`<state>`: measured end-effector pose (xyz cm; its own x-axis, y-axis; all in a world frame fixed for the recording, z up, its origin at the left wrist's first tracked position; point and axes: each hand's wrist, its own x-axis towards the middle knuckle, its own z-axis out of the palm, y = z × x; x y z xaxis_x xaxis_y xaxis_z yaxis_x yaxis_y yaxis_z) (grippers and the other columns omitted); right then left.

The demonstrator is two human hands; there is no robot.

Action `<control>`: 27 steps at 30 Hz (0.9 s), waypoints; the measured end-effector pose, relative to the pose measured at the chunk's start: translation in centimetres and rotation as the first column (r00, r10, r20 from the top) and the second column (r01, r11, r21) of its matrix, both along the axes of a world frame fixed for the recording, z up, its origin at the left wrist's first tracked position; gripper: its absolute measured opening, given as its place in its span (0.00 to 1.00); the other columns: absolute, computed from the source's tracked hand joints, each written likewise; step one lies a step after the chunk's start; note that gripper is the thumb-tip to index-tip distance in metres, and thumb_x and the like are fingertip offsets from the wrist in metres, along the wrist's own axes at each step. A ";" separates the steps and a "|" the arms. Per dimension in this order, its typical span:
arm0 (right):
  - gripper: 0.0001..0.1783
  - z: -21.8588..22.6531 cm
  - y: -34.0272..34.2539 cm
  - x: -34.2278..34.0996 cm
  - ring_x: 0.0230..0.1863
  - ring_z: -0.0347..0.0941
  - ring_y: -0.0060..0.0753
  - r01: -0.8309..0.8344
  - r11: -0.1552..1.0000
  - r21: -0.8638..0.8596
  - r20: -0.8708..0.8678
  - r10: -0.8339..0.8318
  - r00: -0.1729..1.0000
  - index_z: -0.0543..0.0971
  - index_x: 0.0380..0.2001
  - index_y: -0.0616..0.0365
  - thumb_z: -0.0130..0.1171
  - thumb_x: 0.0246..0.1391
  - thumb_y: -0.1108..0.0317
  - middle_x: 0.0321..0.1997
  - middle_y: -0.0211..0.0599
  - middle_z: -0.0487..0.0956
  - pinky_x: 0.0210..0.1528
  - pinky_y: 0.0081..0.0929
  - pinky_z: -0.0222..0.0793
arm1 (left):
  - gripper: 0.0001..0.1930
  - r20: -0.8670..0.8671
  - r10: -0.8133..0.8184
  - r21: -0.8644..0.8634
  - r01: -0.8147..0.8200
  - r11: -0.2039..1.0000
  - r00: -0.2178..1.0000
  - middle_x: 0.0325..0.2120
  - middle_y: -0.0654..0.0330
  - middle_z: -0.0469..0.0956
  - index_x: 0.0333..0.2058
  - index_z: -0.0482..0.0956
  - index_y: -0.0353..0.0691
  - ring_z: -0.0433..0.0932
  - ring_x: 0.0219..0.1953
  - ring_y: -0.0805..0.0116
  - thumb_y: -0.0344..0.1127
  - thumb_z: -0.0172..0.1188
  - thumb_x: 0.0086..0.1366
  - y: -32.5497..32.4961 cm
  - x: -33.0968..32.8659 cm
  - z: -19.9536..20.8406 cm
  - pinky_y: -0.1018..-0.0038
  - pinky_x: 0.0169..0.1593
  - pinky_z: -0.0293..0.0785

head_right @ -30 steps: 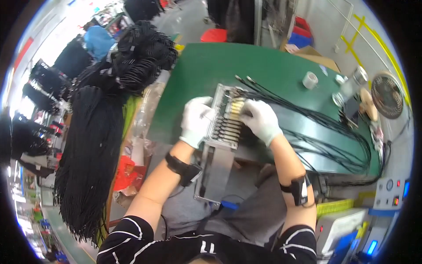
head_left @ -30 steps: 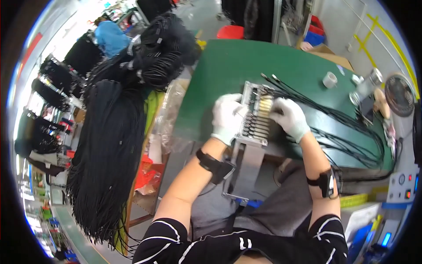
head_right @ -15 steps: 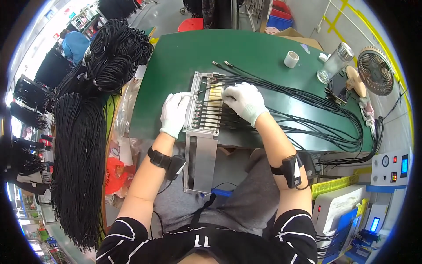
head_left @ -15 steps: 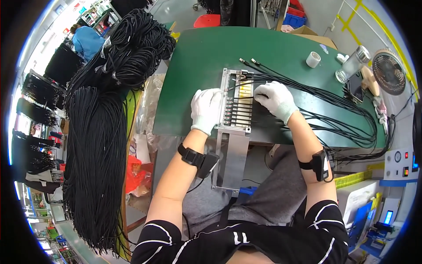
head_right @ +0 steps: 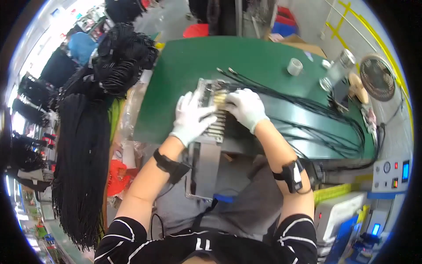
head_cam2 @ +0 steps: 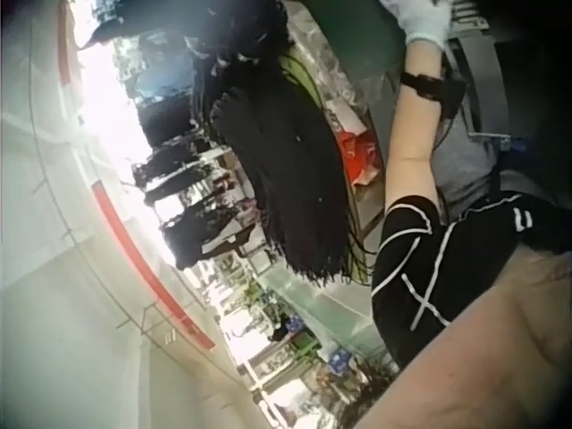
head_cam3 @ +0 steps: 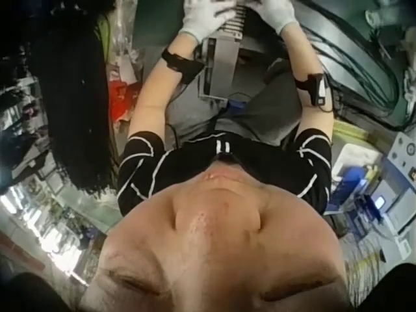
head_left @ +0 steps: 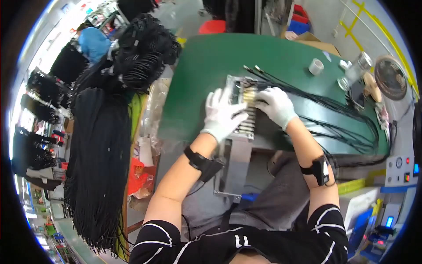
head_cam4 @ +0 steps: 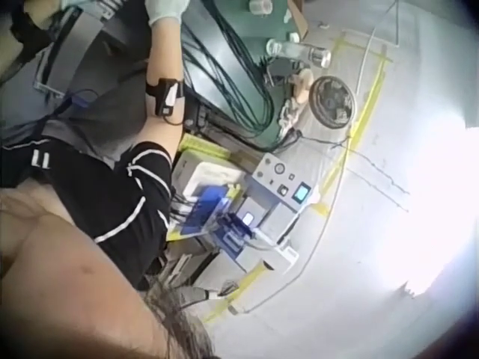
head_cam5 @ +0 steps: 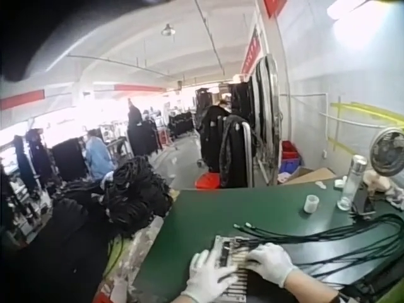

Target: The person places wires into a metal jig by hand, moves the jig to a machine to be processed, and then removes the wires from the jig to repeat the process with a new bundle.

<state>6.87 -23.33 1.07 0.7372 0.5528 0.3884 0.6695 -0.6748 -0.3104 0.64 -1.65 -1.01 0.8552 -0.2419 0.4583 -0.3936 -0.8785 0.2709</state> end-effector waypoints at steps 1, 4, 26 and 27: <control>0.10 0.4 -0.2 0.5 0.42 0.74 0.46 0.072 0.997 0.005 0.070 -0.072 0.995 0.82 0.34 0.49 0.67 0.47 0.62 0.35 0.36 0.80 0.46 0.41 0.70 | 0.15 -0.024 0.022 0.072 -0.021 0.997 0.999 0.67 0.48 0.60 0.41 0.88 0.63 0.58 0.66 0.40 0.54 0.66 0.56 0.3 0.5 0.3 0.46 0.69 0.49; 0.10 1.1 -0.6 1.5 0.44 0.73 0.45 0.302 0.943 -0.138 0.156 -0.281 0.947 0.82 0.32 0.48 0.69 0.44 0.63 0.37 0.35 0.80 0.46 0.41 0.70 | 0.13 -0.068 -0.038 0.000 0.038 0.999 0.997 0.66 0.48 0.62 0.39 0.89 0.63 0.60 0.65 0.41 0.53 0.66 0.56 0.0 0.8 0.0 0.46 0.69 0.49; 0.11 2.9 2.8 -2.4 0.36 0.75 0.46 -0.169 0.947 0.274 0.014 0.172 0.985 0.84 0.32 0.51 0.70 0.42 0.64 0.33 0.36 0.82 0.43 0.41 0.69 | 0.07 0.168 -0.172 -0.431 0.230 0.873 0.971 0.51 0.51 0.78 0.31 0.82 0.37 0.72 0.56 0.51 0.34 0.64 0.59 0.6 1.0 0.7 0.59 0.58 0.69; 0.11 2.9 2.6 -2.3 0.36 0.75 0.46 -0.169 0.947 0.274 0.014 0.171 0.985 0.84 0.32 0.51 0.70 0.42 0.64 0.33 0.36 0.82 0.43 0.41 0.69 | 0.07 0.152 -0.177 -0.445 0.227 0.866 0.972 0.51 0.51 0.78 0.31 0.82 0.37 0.72 0.56 0.52 0.34 0.64 0.59 0.5 1.0 0.7 0.60 0.58 0.69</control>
